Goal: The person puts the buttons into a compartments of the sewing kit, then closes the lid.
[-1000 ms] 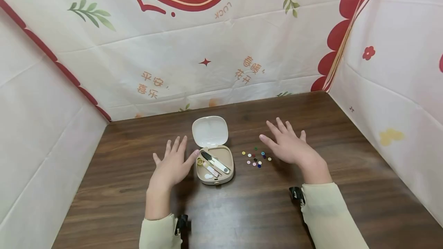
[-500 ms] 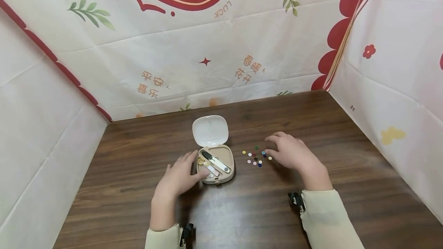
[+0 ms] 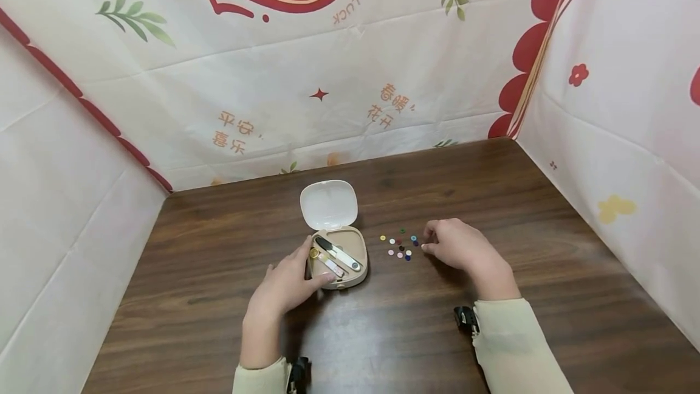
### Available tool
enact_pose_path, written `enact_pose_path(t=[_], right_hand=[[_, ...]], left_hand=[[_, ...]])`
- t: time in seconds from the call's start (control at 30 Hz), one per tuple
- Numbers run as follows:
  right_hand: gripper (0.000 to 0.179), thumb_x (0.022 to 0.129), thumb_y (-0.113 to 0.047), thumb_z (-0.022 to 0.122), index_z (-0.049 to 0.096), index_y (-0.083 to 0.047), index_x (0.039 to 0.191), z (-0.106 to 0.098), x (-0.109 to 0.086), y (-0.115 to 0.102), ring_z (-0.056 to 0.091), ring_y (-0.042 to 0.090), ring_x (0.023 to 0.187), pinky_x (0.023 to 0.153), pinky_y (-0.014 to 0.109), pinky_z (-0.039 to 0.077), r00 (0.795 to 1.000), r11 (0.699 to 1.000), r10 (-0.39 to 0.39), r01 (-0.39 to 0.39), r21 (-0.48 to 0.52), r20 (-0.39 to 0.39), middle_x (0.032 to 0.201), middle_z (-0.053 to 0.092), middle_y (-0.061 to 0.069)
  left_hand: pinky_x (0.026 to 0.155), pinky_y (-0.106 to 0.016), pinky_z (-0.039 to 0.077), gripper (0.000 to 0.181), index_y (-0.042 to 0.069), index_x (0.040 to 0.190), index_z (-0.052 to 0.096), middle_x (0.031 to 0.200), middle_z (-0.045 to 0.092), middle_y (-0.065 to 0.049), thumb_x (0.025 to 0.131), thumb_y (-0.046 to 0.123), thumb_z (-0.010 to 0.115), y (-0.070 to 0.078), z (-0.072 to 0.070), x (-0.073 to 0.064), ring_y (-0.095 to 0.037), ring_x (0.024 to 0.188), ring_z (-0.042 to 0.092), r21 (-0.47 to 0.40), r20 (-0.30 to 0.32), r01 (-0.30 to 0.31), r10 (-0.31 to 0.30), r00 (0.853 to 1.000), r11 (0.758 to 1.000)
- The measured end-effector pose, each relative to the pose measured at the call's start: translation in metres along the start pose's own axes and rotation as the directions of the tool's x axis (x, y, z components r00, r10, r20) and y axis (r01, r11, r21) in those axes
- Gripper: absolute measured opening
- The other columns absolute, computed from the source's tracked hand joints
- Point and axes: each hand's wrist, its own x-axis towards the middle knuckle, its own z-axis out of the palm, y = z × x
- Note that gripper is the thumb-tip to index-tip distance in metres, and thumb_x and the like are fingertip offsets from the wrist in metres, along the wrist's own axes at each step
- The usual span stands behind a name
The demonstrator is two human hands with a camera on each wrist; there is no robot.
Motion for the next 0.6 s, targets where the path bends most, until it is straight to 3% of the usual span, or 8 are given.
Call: enact_pose_path(t=[0.2,0.4,0.6], right_hand=[[0.014,0.093,-0.028,0.067,0.066,-0.016,0.1,-0.0025,-0.0034,-0.0016,0.053,0.015,0.07,0.066,0.036,0.044,1.0,1.0,0.007,-0.007,-0.001,-0.013,0.082,0.063,-0.003],[0.012,0.093,-0.028,0.066,0.066,-0.017,0.098,-0.0025,-0.0041,-0.0016,0.053,0.015,0.07,0.065,0.036,0.043,1.0,1.0,0.009,-0.009,-0.001,-0.015,0.082,0.063,-0.002],[0.009,0.093,-0.026,0.066,0.064,-0.018,0.092,-0.0002,0.0009,-0.0013,0.052,0.015,0.069,0.064,0.035,0.042,1.0,0.999,0.027,-0.027,-0.028,-0.011,0.081,0.062,-0.003]], left_hand=[[0.108,-0.076,0.016,0.1,0.026,0.158,0.016,0.159,0.035,-0.005,0.081,0.075,0.057,0.0002,0.0051,0.0014,-0.034,0.148,0.029,0.009,0.018,0.024,-0.025,1.0,1.0],[0.107,-0.079,0.007,0.103,0.03,0.159,0.005,0.164,0.022,-0.009,0.081,0.084,0.045,-0.0022,0.0089,0.0011,-0.039,0.152,0.011,0.096,0.063,0.064,-0.071,0.995,0.993],[0.103,-0.083,0.007,0.105,0.033,0.158,-0.004,0.164,0.017,-0.014,0.078,0.089,0.036,-0.0006,0.0096,0.0034,-0.043,0.152,0.007,0.127,0.096,0.087,-0.1,0.99,0.988]])
